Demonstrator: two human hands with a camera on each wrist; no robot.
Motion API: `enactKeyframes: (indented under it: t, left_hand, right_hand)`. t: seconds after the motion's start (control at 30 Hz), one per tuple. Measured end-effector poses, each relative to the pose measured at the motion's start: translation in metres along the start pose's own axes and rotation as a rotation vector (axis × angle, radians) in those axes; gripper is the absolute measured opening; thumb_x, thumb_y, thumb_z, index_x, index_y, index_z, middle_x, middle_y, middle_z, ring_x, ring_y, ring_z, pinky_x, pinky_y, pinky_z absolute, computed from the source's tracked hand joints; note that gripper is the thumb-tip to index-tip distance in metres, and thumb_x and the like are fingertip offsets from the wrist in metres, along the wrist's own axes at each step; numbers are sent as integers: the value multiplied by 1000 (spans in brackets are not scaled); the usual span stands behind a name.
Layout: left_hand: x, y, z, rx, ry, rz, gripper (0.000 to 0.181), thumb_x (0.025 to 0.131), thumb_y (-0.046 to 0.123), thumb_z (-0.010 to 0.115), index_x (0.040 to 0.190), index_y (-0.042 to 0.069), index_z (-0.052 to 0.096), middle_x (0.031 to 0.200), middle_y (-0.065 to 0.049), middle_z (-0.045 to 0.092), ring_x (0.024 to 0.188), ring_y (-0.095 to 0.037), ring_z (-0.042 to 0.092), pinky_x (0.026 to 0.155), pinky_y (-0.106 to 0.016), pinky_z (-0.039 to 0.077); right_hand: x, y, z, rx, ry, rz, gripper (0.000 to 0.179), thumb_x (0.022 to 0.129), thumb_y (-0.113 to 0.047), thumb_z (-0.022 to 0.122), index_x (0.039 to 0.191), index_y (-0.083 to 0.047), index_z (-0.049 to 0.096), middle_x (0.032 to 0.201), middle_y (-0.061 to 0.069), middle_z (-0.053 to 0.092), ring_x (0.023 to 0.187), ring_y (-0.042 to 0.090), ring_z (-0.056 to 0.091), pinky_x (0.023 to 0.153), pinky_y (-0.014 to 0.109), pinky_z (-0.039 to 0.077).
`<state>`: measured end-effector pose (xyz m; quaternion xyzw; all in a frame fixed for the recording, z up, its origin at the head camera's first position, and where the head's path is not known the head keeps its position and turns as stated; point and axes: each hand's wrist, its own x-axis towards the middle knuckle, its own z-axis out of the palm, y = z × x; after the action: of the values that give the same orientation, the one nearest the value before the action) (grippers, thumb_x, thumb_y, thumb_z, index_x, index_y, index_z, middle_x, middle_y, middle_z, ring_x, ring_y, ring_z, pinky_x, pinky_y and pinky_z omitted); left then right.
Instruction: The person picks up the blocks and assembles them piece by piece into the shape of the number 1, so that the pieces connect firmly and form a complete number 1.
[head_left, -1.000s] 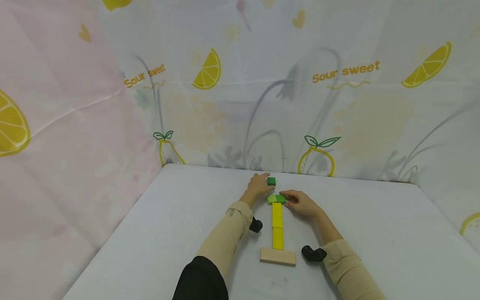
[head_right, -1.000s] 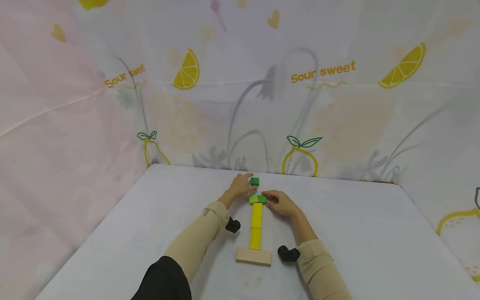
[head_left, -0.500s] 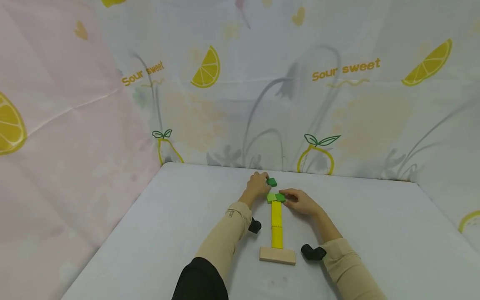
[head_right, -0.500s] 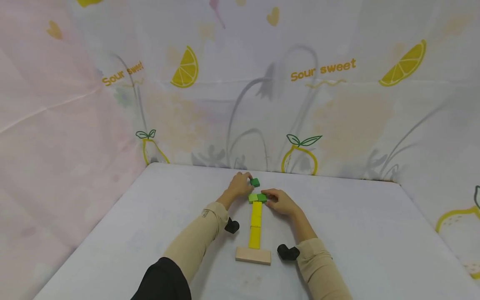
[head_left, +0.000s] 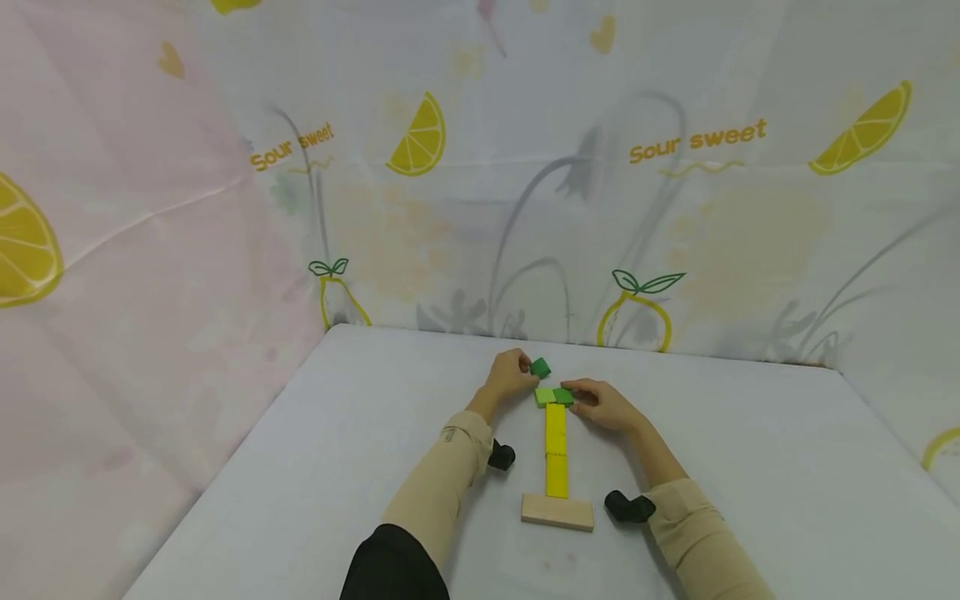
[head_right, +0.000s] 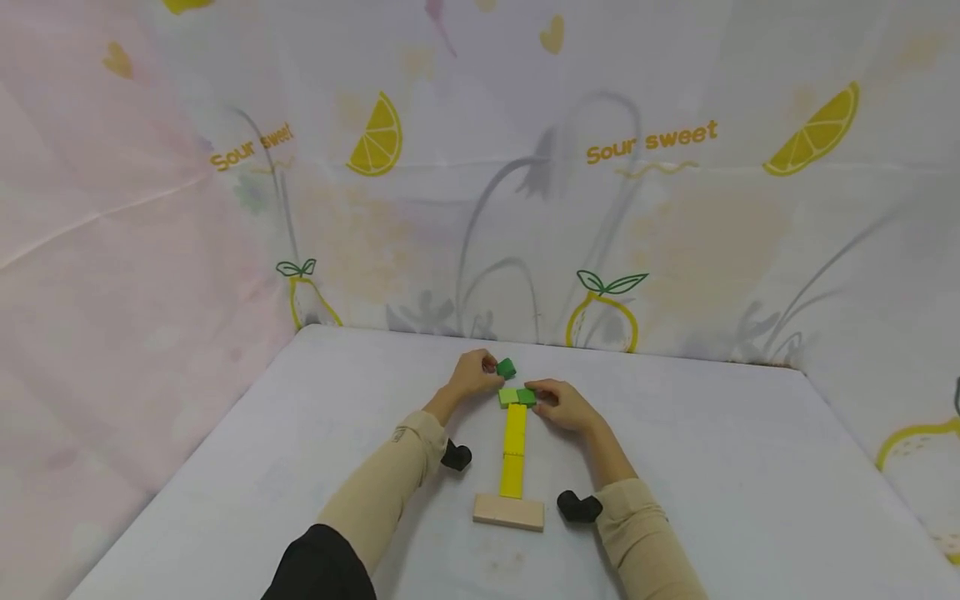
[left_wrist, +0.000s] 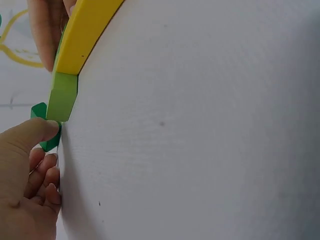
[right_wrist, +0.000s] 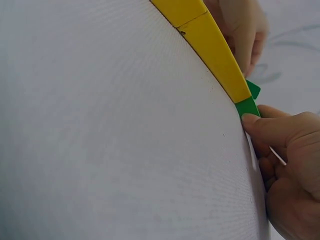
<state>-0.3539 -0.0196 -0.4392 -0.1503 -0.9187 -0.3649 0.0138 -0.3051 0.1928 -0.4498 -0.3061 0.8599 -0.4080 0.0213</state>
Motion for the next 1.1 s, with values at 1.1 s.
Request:
enactKeyframes:
  t: [1.1]
  left_hand:
    - [-11, -13, -1, -194, 43, 56, 33, 77, 15, 75, 103, -4, 67, 94, -14, 68, 83, -22, 60, 72, -27, 49]
  right_hand:
    - [-1, -2, -1, -1, 5, 36, 39, 87, -1, 59, 124, 10, 54, 125, 25, 55, 111, 38, 51, 96, 51, 38]
